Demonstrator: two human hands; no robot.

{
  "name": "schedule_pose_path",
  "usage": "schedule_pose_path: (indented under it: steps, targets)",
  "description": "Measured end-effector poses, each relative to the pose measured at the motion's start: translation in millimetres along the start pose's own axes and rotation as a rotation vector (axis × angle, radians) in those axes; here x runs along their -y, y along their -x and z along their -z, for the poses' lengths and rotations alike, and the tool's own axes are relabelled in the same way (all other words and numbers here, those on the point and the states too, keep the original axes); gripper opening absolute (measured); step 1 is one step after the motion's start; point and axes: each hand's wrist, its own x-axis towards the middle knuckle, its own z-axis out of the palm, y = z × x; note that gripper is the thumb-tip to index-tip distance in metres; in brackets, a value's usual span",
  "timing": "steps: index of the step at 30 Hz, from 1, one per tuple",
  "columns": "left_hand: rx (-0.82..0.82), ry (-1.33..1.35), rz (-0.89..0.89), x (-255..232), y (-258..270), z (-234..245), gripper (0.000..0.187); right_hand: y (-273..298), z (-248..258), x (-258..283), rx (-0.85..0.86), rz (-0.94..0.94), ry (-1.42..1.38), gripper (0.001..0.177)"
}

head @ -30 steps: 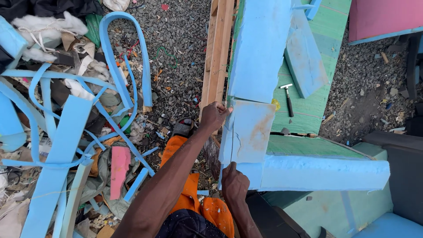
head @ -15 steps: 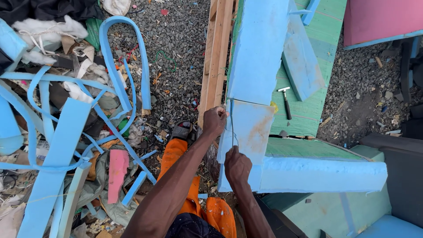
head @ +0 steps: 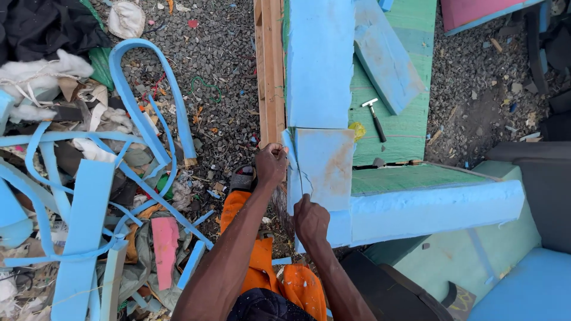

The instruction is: Cutting foam padding to size and applying adhesive for furniture reupholstery.

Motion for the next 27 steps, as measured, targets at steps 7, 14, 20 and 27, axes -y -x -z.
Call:
schedule_pose_path:
  steps: [7, 14, 20, 27]
  targets:
    - [0.002, -0.051, 0.002, 33, 6, 5, 0.011, 97, -15, 4, 0.277, -0.095, 0.090, 0.039]
    - [0.051, 0.154, 0.047, 37, 20, 27, 0.035, 56, -8, -3, 0.013, -0.034, -0.075, 0.040]
    - [0.075, 0.014, 0.052, -2, 37, 38, 0.061, 65, -3, -6, 0.061, -0.106, -0.126, 0.040]
    - [0.122, -0.025, -0.138, 17, 0, 4, 0.023, 23, 32, 15, 0.153, -0.067, 0.084, 0.050]
